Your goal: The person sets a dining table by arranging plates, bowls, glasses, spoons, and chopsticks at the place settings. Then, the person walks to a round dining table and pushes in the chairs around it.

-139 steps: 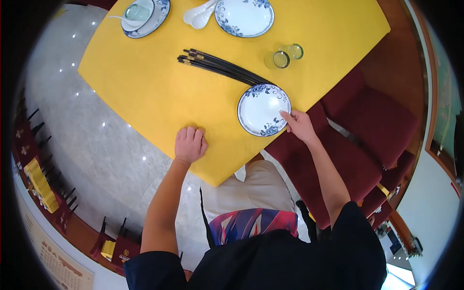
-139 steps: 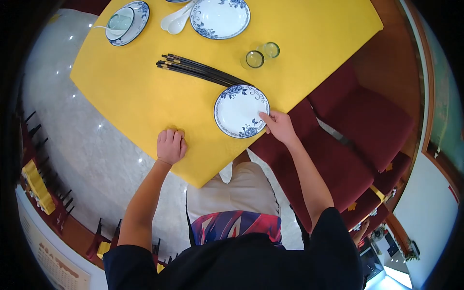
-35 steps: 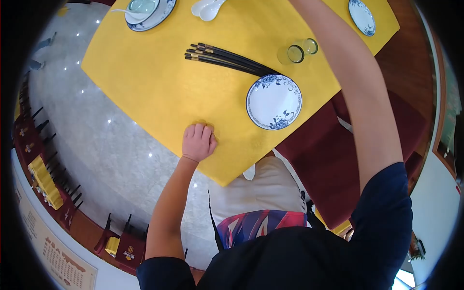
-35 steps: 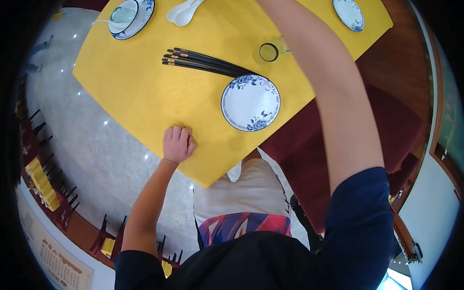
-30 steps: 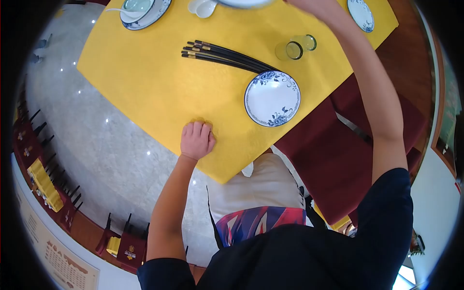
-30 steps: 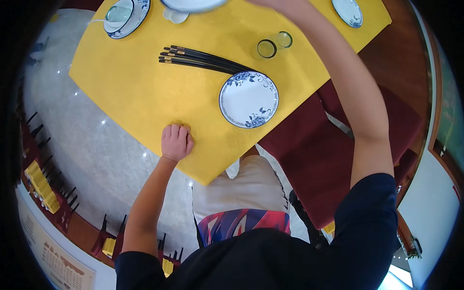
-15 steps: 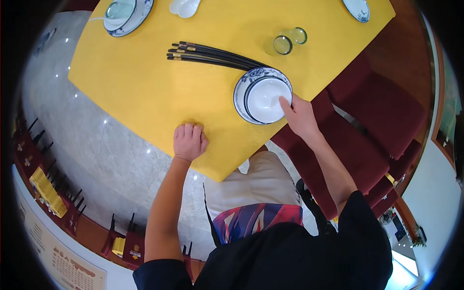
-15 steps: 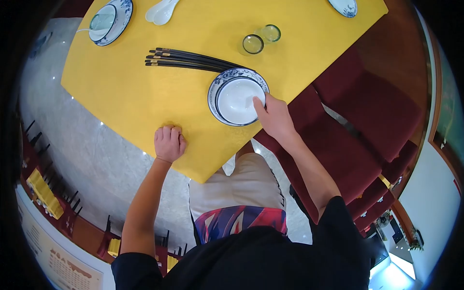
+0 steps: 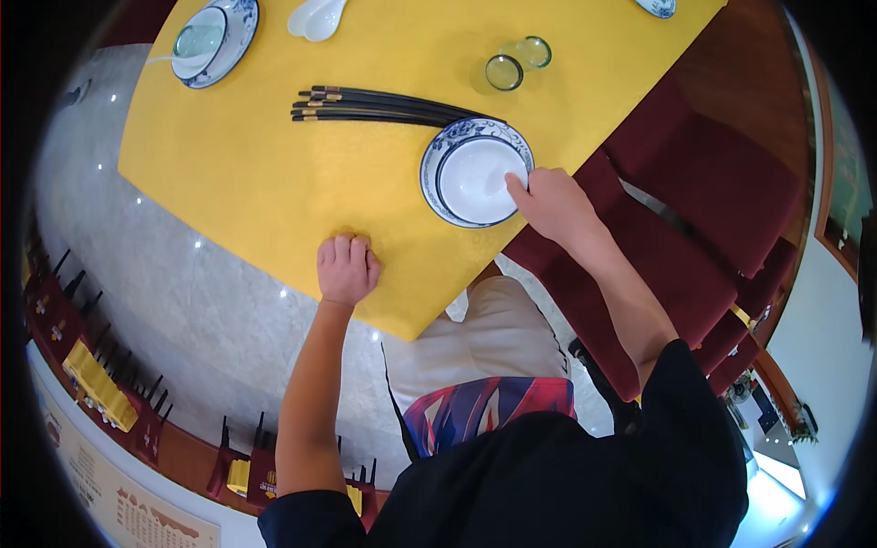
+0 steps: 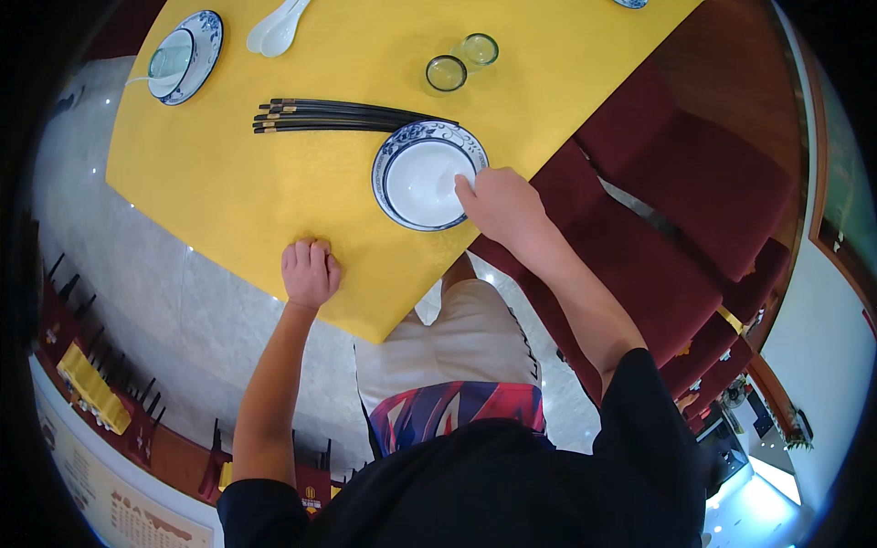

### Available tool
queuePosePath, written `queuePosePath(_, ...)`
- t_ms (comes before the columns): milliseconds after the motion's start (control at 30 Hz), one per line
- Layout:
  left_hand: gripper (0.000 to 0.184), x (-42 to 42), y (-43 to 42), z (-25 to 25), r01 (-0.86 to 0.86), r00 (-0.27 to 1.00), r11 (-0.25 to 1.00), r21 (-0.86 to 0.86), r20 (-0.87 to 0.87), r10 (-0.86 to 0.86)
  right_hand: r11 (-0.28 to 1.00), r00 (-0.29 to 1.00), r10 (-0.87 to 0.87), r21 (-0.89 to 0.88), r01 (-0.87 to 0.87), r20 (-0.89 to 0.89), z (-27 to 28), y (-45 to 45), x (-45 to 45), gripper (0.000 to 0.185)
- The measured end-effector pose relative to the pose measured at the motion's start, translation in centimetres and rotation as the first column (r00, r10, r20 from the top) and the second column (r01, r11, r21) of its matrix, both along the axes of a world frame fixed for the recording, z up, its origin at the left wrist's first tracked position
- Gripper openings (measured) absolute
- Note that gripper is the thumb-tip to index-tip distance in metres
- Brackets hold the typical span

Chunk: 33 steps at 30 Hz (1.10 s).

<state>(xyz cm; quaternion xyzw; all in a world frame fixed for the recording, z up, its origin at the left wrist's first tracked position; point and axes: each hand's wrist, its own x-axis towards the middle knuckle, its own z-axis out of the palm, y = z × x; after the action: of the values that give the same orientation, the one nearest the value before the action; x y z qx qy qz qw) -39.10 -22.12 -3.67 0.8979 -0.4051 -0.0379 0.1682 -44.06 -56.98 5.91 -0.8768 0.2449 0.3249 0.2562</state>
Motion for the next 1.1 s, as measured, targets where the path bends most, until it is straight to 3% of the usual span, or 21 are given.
queuePosePath(167,0.016,-0.3,0.1,0.0,-0.010,1.000,1.000,0.019,0.022,0.009,0.998,0.998,0.060,-0.028,-0.059,0.012,0.7,0.0,-0.2,0.053)
queuePosePath(300,0.016,-0.5,0.6,-0.4,-0.021,1.000,1.000,0.007,-0.009,0.021,0.991,0.999,0.026,0.128,-0.031,0.042,1.4,-0.6,-0.2,0.052)
queuePosePath(367,0.016,-0.2,0.5,-0.1,-0.012,0.999,1.000,-0.002,-0.039,0.012,0.978,0.998,-0.037,0.206,0.024,0.060,2.5,-0.8,-0.1,0.053)
queuePosePath(400,0.016,-0.3,0.5,0.0,-0.014,0.999,1.000,-0.020,-0.044,0.013,0.942,0.986,-0.163,0.289,0.167,-0.039,3.4,-1.0,0.0,0.058)
queuePosePath(433,0.016,-0.3,0.5,0.0,-0.008,0.999,1.000,-0.013,-0.046,0.008,0.946,0.986,-0.160,0.279,0.164,-0.039,4.3,-1.5,0.4,0.058)
queuePosePath(500,0.015,-0.1,0.4,-0.1,-0.007,0.999,1.000,-0.001,-0.047,0.007,0.835,0.944,-0.273,0.442,0.327,-0.183,6.1,-3.0,0.8,0.061)
queuePosePath(567,0.017,-0.1,0.5,0.1,-0.009,0.999,1.000,-0.007,-0.044,0.009,0.731,0.835,-0.546,0.450,0.513,-0.063,7.2,-5.7,0.7,0.057)
queuePosePath(667,0.017,-0.1,0.6,0.0,0.001,0.998,1.000,0.008,-0.062,0.000,0.765,0.725,-0.619,0.440,0.470,0.302,9.3,-12.6,4.1,0.064)
queuePosePath(767,0.018,0.0,0.2,0.1,-0.008,0.999,1.000,-0.029,-0.047,0.007,0.641,0.485,-0.767,0.459,0.615,0.421,5.2,-21.9,8.9,0.050)
queuePosePath(833,0.018,0.1,0.5,0.1,-0.003,0.999,1.000,-0.015,-0.049,0.002,0.427,0.355,-0.903,0.604,0.673,0.243,2.3,-27.0,12.2,0.036)
queuePosePath(867,0.018,0.1,0.6,0.0,0.008,0.998,1.000,-0.006,-0.061,-0.008,0.426,0.359,-0.903,0.612,0.667,0.237,0.9,-29.1,13.4,0.036)
queuePosePath(933,0.017,0.2,0.6,0.0,0.003,0.999,1.000,-0.001,-0.048,-0.003,0.228,0.256,-0.966,0.624,0.747,0.047,-1.5,-32.6,15.2,0.030)
queuePosePath(1100,0.017,0.4,0.2,0.5,0.007,1.000,1.000,-0.028,-0.014,-0.007,0.068,0.161,-0.984,0.668,0.741,-0.079,-4.2,-35.5,16.2,0.032)
